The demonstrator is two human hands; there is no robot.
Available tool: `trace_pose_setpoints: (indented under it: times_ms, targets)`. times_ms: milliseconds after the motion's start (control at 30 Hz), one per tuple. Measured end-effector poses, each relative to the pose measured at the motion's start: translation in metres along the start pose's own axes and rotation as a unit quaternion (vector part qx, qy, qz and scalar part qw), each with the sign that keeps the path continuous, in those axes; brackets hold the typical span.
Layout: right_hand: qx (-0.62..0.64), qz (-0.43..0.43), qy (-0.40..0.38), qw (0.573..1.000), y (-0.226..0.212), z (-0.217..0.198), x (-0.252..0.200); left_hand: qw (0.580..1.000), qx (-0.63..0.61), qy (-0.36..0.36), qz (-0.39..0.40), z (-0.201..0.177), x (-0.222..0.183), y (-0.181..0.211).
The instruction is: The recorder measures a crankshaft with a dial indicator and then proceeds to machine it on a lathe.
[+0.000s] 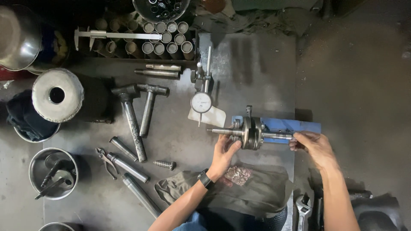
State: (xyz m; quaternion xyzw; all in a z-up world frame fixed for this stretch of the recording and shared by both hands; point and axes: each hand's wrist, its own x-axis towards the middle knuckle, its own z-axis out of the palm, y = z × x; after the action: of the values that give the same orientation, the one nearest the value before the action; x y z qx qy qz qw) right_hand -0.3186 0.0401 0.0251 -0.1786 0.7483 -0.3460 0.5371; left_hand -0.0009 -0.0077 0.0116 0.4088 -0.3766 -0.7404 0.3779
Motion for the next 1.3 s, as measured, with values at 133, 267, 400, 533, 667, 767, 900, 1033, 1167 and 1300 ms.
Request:
trace_pose_setpoints:
  times_ms: [133,267,400,533,667,767,900,1033,1167,1300]
  targets:
    - [-0.008,-0.009,-0.011,1.0,-0.004,0.0,-0.005,1.0,-0.008,-0.002,0.005,0.001,0.0,0.003]
    - [-0.047,-0.034,-0.019,0.998,0.001,-0.005,-0.003,1.0,-0.013,0.002,-0.013,0.001,0.0,0.003]
    - [-0.07,-0.083,-0.043,0.993,-0.015,0.001,-0.015,0.999,-0.03,0.0,-0.011,0.002,0.0,0.007]
    - [0.037,-0.079,-0.069,0.994,-0.014,0.005,-0.016,1.0,-0.016,-0.001,-0.009,0.001,0.0,0.005]
    - [-0.002,-0.013,-0.003,1.0,0.011,-0.004,0.0,1.0,0.004,0.001,-0.008,-0.001,0.0,0.0]
    - [-0.02,-0.012,0.002,1.0,0.009,-0.004,0.001,1.0,0.007,0.003,-0.008,0.001,0.0,0.004]
    - [-0.06,-0.041,-0.025,0.997,-0.001,-0.002,-0.006,1.0,-0.005,0.009,-0.014,0.003,-0.001,0.01]
    - [-0.034,-0.069,-0.042,0.996,-0.015,0.005,-0.017,1.0,0.023,0.005,0.001,0.001,-0.001,0.006]
    - [-0.012,-0.03,-0.003,0.999,-0.015,0.009,-0.017,1.0,-0.008,0.002,-0.018,0.002,-0.001,0.008]
    - [-0.024,-0.001,0.011,1.0,0.003,0.002,-0.004,1.0,-0.007,0.001,0.005,0.001,0.0,0.001]
